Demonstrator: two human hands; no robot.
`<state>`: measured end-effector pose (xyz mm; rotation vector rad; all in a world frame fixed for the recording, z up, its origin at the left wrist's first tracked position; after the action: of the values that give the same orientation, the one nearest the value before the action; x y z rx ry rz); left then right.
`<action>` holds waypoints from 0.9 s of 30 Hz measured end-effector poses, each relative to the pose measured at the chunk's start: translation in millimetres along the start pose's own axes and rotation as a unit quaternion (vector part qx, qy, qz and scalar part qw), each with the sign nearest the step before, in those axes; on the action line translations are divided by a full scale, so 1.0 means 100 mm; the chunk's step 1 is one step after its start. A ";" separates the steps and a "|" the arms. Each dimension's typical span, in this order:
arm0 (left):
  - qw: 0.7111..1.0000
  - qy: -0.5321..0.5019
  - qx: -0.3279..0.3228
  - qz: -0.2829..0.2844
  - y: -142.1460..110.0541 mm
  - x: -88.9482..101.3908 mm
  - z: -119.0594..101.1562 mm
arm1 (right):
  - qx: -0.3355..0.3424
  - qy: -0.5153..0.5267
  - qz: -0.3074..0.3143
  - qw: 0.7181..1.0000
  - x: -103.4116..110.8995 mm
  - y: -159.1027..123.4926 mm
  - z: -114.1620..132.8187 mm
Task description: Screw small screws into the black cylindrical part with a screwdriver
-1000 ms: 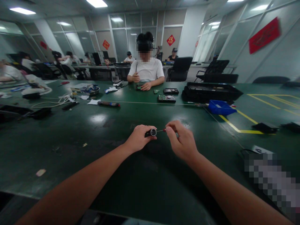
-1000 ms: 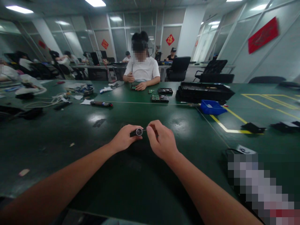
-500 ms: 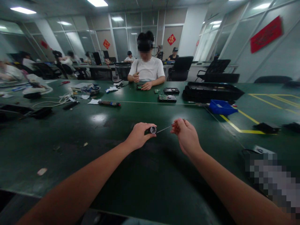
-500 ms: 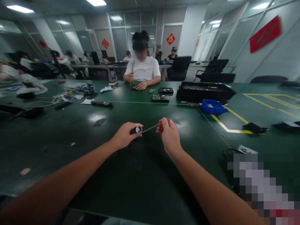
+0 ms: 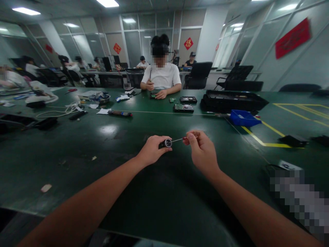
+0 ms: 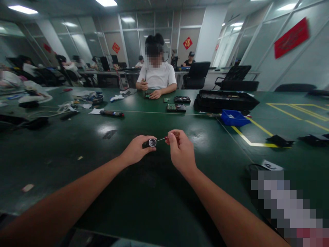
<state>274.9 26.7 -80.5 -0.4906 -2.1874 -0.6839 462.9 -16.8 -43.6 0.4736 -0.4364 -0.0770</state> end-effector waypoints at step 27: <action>1.000 0.027 -0.012 -0.009 0.01 0.05 0.02 | -0.161 0.292 -0.038 0.942 -0.06 0.13 -0.43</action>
<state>271.0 29.3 -78.0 -0.4611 -2.1383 -0.7251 475.8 13.8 -74.5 0.1711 0.1805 -0.0768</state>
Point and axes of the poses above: each hand's wrist, its own y-axis towards the middle knuckle, its own x-axis out of the back of the hand, z = x × y, the point moved 4 cm from there along y, towards the middle knuckle, and after that the axes turned 9 degrees about z, right-handed, at the moved point
